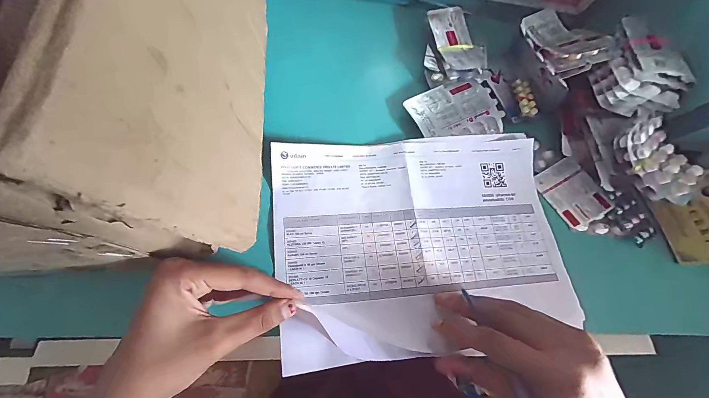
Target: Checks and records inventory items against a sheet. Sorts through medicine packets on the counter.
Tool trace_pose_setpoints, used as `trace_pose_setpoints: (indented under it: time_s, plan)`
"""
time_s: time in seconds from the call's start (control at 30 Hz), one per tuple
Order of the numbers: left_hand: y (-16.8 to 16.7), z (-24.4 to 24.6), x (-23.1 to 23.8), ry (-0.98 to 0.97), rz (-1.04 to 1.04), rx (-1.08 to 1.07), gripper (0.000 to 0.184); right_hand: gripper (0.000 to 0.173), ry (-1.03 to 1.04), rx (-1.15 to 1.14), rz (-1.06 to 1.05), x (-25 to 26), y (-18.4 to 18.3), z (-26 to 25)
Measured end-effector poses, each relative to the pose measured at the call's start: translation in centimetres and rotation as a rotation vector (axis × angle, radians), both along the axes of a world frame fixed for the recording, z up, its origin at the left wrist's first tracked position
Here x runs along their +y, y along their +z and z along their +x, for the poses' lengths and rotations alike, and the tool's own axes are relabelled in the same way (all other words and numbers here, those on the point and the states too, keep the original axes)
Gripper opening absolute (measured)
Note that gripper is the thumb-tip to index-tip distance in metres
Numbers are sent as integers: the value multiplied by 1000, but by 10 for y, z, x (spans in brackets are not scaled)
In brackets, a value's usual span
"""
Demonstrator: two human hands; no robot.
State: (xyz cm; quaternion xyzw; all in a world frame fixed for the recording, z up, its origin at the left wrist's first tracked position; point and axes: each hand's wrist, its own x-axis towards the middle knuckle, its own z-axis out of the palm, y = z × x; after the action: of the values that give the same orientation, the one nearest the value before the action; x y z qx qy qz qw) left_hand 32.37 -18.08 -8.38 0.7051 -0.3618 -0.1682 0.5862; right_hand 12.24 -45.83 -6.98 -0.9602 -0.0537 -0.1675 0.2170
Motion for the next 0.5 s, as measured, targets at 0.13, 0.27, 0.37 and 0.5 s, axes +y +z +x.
trace_pose_setpoints:
  time_s: [0.13,0.27,0.37,0.5]
  plan:
    - [5,-8,-7,20,-13,-30,8,19,-55,-60,2,-2,4,0]
    - [4,-15,-18,-82,-204,-281,15,15,-141,-147,9,-8,31,6]
    - [1,-6,-23,-227,-302,-445,18,17,-199,-247,-94,-16,55,14]
    - [-3,-2,-31,-199,-399,-462,23,18,-270,-369,-106,-34,68,33]
